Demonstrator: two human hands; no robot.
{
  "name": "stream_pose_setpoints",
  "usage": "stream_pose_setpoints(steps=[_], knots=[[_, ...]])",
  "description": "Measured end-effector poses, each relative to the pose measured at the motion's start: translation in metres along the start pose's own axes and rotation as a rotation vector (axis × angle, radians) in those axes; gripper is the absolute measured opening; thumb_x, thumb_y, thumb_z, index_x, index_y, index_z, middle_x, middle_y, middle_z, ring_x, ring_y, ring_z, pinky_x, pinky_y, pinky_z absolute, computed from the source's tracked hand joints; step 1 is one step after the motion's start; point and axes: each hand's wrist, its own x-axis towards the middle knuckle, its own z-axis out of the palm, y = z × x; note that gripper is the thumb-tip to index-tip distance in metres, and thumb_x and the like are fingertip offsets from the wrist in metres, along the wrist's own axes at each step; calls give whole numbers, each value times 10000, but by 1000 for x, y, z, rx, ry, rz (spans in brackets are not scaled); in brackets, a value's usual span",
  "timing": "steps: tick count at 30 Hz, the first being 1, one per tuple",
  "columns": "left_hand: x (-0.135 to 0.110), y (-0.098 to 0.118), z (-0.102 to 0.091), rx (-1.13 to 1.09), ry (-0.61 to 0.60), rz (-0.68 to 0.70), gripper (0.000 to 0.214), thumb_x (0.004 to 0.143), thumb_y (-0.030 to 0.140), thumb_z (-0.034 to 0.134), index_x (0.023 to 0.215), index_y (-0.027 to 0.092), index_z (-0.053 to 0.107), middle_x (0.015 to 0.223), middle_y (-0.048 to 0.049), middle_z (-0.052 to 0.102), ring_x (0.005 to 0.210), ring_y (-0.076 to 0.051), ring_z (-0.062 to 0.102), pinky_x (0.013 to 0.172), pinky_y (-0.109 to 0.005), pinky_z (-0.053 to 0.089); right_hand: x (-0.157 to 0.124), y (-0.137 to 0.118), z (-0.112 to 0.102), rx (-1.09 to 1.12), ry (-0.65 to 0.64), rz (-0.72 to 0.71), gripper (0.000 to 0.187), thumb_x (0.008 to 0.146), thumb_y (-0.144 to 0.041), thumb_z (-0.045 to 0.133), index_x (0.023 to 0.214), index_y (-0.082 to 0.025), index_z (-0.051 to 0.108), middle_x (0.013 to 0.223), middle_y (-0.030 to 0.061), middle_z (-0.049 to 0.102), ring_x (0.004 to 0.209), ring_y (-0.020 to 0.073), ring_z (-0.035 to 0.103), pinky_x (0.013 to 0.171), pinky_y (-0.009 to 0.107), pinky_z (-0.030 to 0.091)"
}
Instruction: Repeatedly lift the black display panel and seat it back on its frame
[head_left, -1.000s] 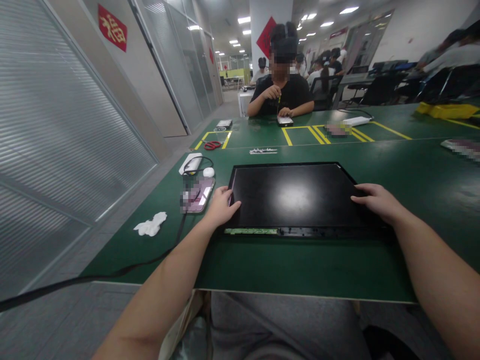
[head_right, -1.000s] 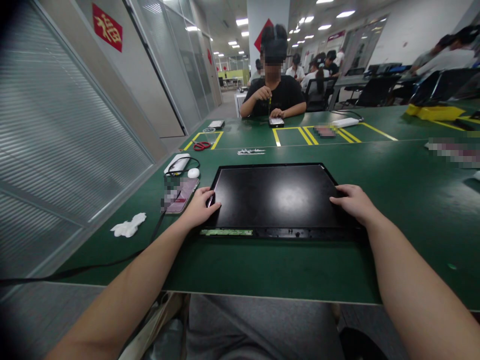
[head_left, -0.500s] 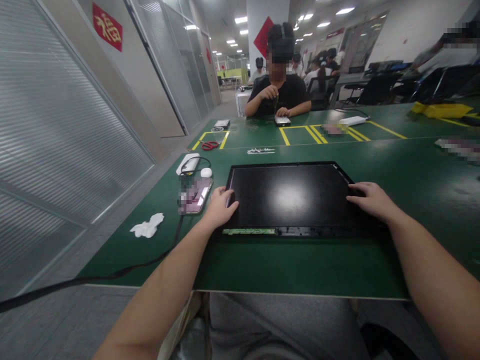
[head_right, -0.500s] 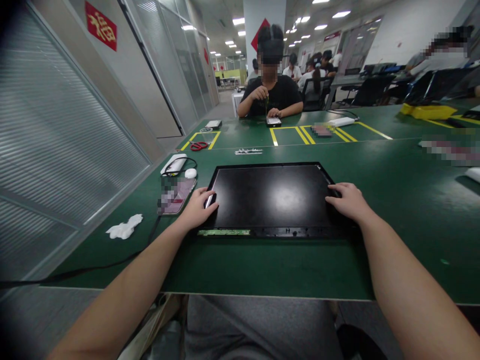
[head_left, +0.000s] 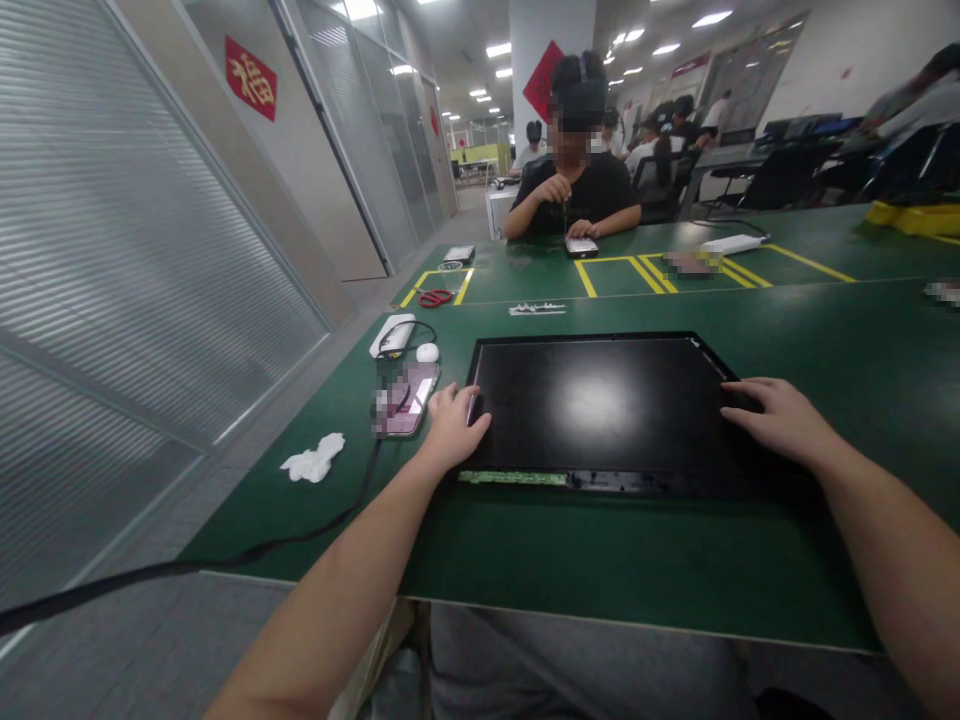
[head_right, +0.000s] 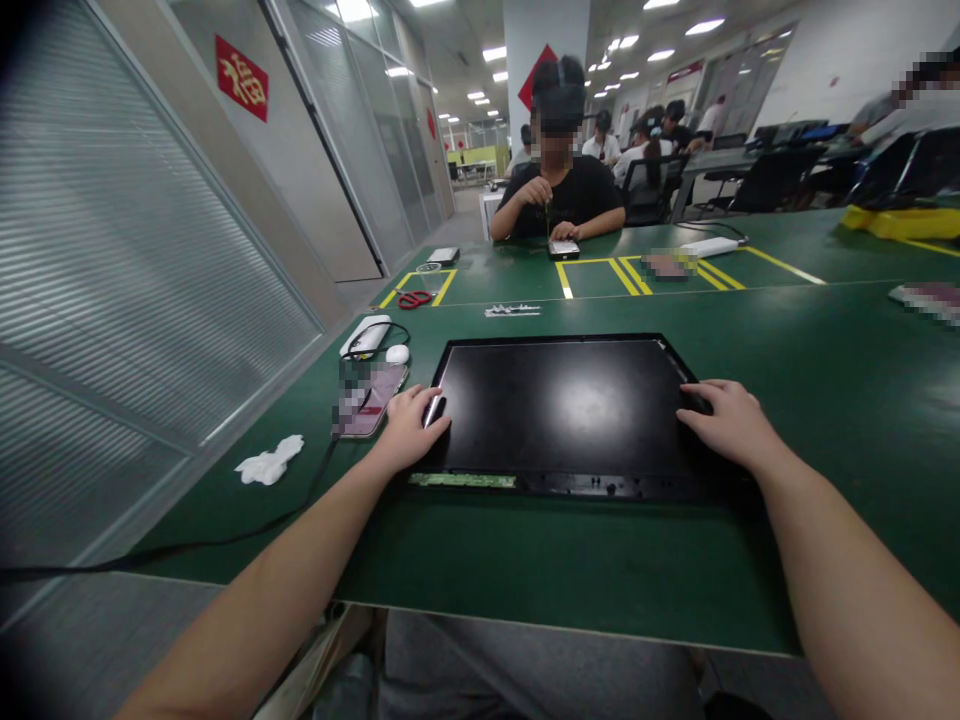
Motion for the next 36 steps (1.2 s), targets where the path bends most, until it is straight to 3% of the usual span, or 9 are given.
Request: stream_pose_setpoints(steps=[10,15,22,29,32,36], knots=[[0,2,-8,-11,-41,105,453,883,280,572,1308,125,590,1402,-184,602,1390,-326,481,1174,-496,357,-8,-18,-15,-10,-42,14,471,775,-444,607,1150,-192,744,1300,152,629,1260,306,556,1084,407,427],[2,2,-13,-23,-35,145,409,872,288,589,1260,166,636,1341,-150,654,1327,-331,543,1143,-497,399,-16,-30,-28,59,-61,120,466,786,-436,589,1184,-241,732,1238,95,688,1101,288,644,963,412,494],[5,3,-12,-49,-19,82,488,845,261,614,1311,115,601,1352,-190,634,1292,-351,568,1127,-490,412,-22,-45,-36,61,-69,126,476,796,-388,579,1211,-204,723,1307,109,665,1143,275,623,1001,380,464],[4,-1,-14,-122,-16,71,555,803,286,688,1336,165,596,1358,-162,639,1284,-352,571,1140,-493,391,-23,-54,-41,58,-85,163,491,793,-370,583,1228,-192,726,1342,118,647,1187,280,604,1014,372,452],[7,-8,-13,-204,-31,19,546,797,262,679,1331,178,605,1331,-147,661,1261,-345,595,1126,-491,409,-24,-57,-42,87,-60,211,480,778,-359,586,1208,-209,738,1260,104,692,1121,269,637,970,370,476],[12,-18,-6,-400,-10,-38,473,781,106,556,1234,196,657,1275,-105,698,1240,-286,621,1113,-457,432,-25,-59,-44,133,-38,270,459,756,-361,604,1168,-230,756,1096,89,747,1020,261,674,917,372,501]])
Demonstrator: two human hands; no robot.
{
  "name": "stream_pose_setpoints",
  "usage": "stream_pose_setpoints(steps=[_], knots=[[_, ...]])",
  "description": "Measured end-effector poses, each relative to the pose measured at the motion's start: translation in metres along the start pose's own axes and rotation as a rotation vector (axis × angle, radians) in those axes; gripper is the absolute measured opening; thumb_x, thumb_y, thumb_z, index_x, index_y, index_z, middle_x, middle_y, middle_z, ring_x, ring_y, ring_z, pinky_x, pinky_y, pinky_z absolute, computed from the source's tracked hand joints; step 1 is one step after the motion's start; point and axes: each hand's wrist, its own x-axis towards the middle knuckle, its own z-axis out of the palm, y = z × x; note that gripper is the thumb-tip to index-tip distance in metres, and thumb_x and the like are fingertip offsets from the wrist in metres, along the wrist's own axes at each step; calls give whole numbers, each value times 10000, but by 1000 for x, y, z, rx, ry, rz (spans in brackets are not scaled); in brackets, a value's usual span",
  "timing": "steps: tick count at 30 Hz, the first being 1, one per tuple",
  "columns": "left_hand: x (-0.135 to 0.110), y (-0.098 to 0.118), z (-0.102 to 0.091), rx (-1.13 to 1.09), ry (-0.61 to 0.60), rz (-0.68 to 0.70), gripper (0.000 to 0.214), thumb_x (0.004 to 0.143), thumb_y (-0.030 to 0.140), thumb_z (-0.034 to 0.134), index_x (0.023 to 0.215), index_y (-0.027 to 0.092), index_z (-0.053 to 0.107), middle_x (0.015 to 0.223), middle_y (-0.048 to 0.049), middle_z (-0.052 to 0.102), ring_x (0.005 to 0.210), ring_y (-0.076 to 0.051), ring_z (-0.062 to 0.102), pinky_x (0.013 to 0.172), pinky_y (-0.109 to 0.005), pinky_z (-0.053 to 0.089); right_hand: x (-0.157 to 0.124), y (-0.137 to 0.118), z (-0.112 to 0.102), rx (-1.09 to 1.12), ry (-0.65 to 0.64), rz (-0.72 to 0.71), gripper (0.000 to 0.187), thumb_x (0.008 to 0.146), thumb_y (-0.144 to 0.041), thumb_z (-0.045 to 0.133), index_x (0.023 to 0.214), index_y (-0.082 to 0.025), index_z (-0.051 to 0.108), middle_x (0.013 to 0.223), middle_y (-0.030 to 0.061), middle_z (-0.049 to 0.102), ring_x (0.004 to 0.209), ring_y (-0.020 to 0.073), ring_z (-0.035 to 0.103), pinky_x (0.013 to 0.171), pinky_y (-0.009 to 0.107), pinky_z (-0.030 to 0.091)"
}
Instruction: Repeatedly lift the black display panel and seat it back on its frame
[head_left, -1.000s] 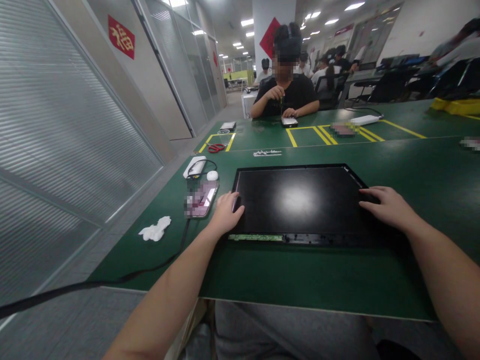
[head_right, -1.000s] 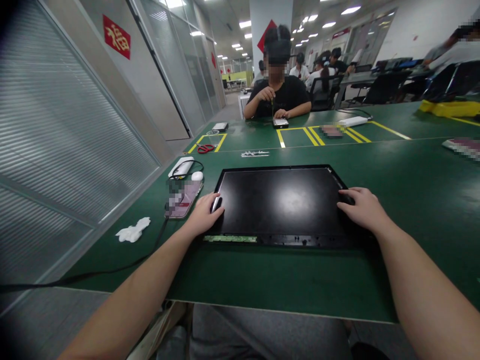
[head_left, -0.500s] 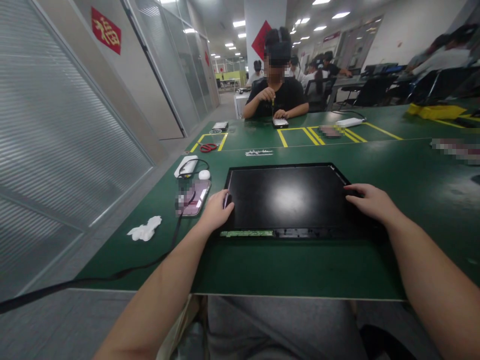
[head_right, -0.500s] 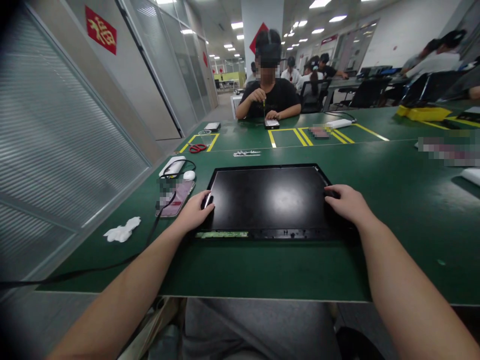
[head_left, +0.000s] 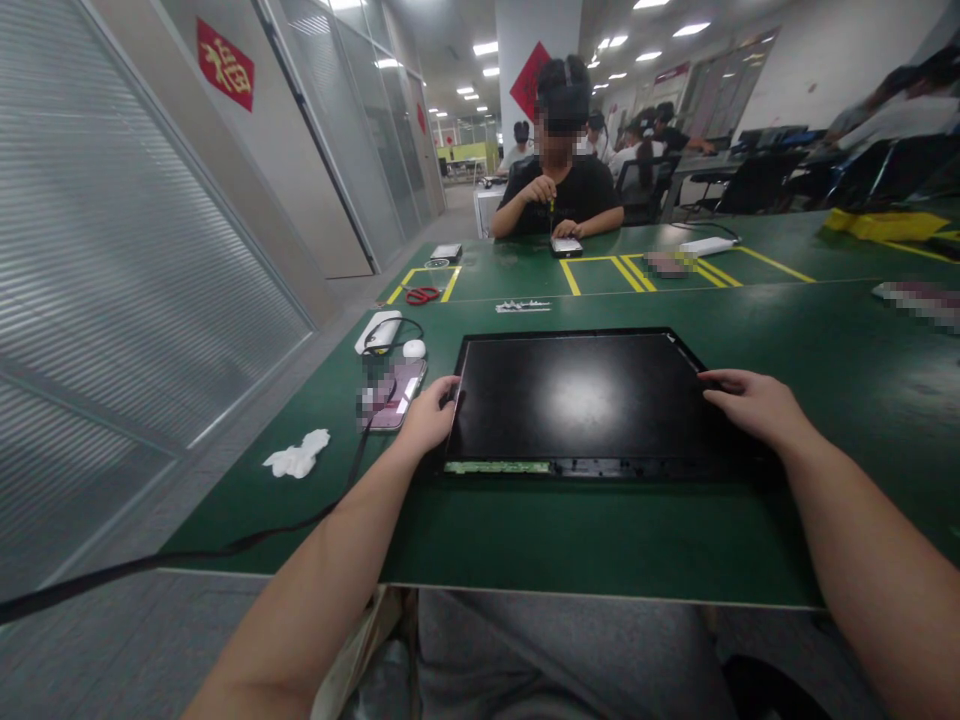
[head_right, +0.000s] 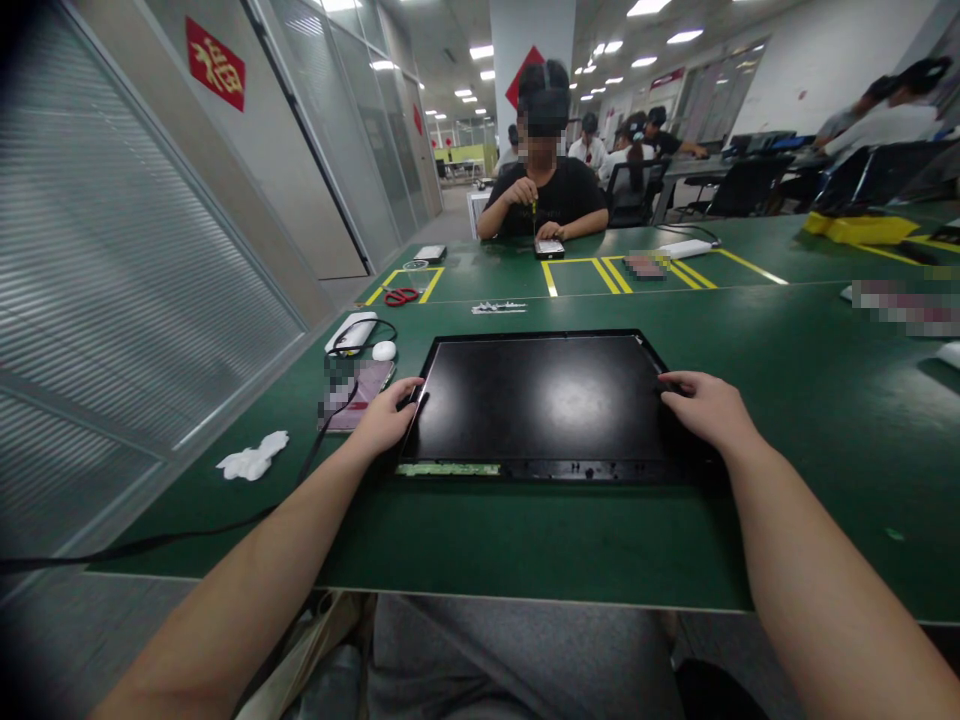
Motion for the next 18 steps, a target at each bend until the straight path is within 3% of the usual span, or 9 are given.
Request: stream_pose_setpoints(steps=[7,13,18], knots=[[-2,8,4,-387,40,-45,523,675,72,545,1167,177,687,1183,-91,739,1201,-272,651,1107,-466,454,8,10,4,-1,38,-25,417,731,-370,617,1099,-259,779,1058,74,757,1024,273,680,898,382,510],[-5,30,1,-705,144,-190,468,648,116,645,1108,171,715,1215,-98,734,1213,-291,646,1075,-444,499,12,14,4,-30,9,7,423,734,-380,614,1108,-272,778,1058,75,753,1038,286,679,903,398,510],[-7,34,3,-813,184,-325,465,625,54,673,1070,184,701,1252,-100,718,1108,-284,700,948,-428,582,7,9,0,-42,-1,1,417,752,-375,607,1117,-262,773,1097,83,744,1058,289,671,912,392,502]])
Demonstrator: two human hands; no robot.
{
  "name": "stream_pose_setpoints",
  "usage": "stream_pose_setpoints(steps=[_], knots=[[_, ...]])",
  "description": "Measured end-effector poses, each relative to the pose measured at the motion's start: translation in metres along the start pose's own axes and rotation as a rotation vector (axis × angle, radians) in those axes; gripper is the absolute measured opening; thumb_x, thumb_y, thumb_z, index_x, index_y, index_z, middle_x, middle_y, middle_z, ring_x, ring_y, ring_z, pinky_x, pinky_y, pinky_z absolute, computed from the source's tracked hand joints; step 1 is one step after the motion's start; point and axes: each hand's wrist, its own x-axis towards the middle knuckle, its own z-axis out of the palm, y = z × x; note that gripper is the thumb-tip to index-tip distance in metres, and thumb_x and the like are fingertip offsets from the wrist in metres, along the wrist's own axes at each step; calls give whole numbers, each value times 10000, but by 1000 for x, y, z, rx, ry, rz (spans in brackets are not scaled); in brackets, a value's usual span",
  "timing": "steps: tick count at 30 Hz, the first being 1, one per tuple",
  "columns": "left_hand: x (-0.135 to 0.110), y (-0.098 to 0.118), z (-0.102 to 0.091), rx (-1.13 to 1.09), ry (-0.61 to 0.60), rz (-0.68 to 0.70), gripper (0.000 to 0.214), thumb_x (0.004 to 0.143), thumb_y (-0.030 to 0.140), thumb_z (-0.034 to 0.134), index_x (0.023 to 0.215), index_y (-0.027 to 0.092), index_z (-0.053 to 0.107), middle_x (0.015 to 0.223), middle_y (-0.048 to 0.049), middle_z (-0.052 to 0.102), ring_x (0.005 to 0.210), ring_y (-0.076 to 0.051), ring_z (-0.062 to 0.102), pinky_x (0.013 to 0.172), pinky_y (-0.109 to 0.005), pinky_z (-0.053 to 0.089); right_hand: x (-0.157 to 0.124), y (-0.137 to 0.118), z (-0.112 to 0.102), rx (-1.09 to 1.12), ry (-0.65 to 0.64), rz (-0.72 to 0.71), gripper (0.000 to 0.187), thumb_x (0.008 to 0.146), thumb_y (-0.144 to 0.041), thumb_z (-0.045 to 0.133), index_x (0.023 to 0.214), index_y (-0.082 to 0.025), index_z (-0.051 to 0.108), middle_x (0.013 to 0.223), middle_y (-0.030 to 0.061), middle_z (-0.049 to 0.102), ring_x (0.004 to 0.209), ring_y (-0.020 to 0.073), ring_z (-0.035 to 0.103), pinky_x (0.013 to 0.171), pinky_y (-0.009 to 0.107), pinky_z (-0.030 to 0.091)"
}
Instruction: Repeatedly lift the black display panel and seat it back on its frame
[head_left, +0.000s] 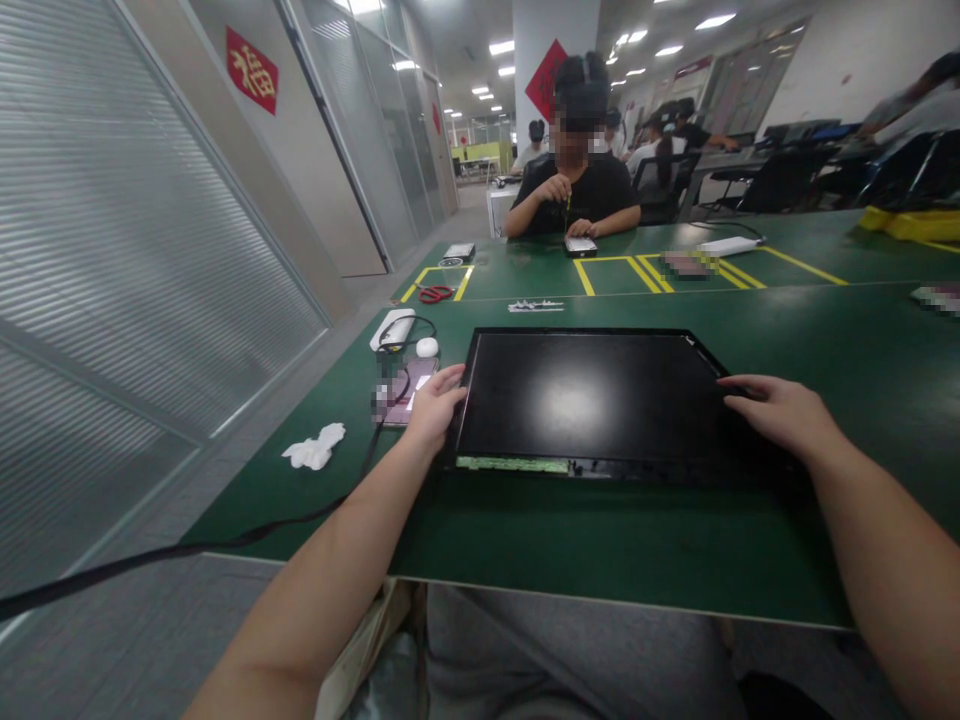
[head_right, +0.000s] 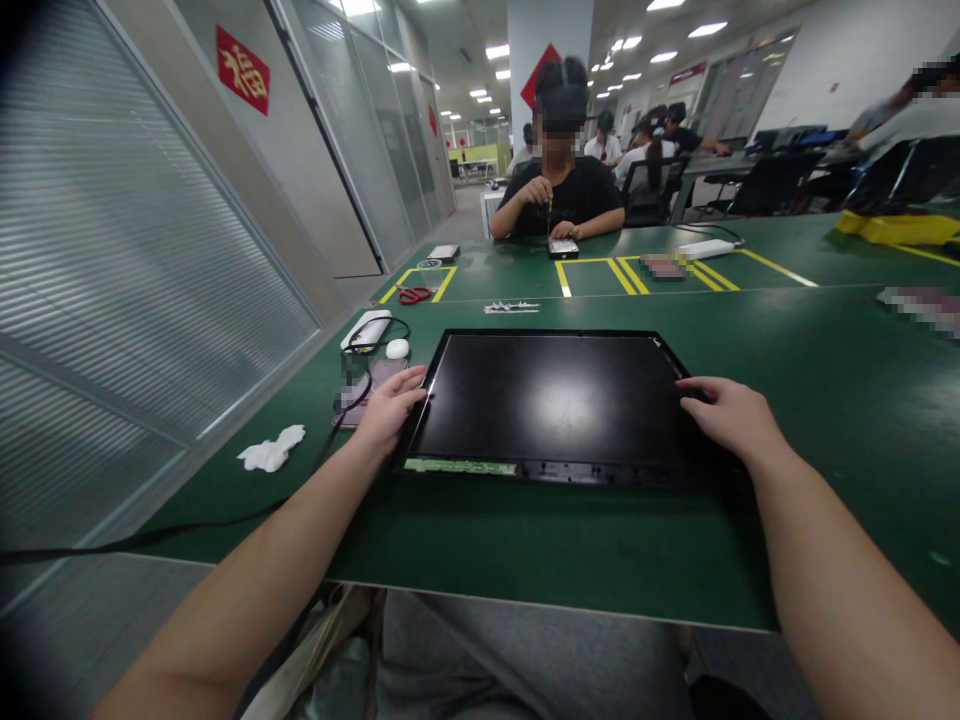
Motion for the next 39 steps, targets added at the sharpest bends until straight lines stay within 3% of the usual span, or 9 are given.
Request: stream_pose_setpoints(steps=[8,15,18,21,25,29,34,39], knots=[[3,-1,1,-32,60,-39,363,662,-1,692,970,190,723,1263,-92,710,1204,-243,654,971,-342,559,2,5,3,-11,32,-80,400,746,-403,598,1070,-255,779,1053,87,748,984,280,677,845,383,513],[2,1,5,-118,124,-111,371,648,21,681,985,174,708,1087,-56,741,771,-149,704,696,-266,574,-1,1,0,-36,-22,-31,427,781,-381,577,1142,-249,763,1163,81,727,1076,273,656,930,370,488],[1,3,6,-127,133,-119,367,641,21,671,976,167,691,1027,-40,740,691,-126,674,647,-254,557,0,1,0,-35,-18,-35,411,786,-352,560,1127,-251,766,1153,75,730,1065,266,657,919,367,491],[2,4,7,-130,126,-115,348,653,37,659,975,169,668,968,-31,737,699,-135,675,648,-255,557,2,4,3,-28,6,-63,400,768,-344,565,1098,-257,773,1105,72,741,1013,265,667,882,374,502],[6,3,5,-123,111,-91,357,657,60,650,992,182,644,1016,-44,734,859,-179,712,774,-290,580,3,6,3,-27,5,-85,405,761,-360,573,1093,-252,776,1083,75,747,991,270,674,863,381,507],[11,0,0,-110,71,-93,436,653,95,679,1074,193,624,1111,-60,723,945,-199,719,831,-308,584,0,2,1,-30,-16,-63,412,772,-352,573,1119,-251,771,1131,79,738,1041,274,663,890,379,499],[10,-4,0,-56,54,-116,633,643,148,745,1253,196,583,968,-49,746,745,-200,728,671,-310,583,-3,-4,-2,-30,-31,-46,411,780,-350,573,1131,-253,765,1168,77,727,1056,272,659,903,380,496],[2,1,5,-130,55,-150,620,665,138,760,1260,188,590,894,-37,755,664,-180,713,638,-295,572,-6,-8,-4,-33,-50,-34,416,781,-339,573,1138,-245,765,1180,81,723,1071,275,654,914,377,491]])
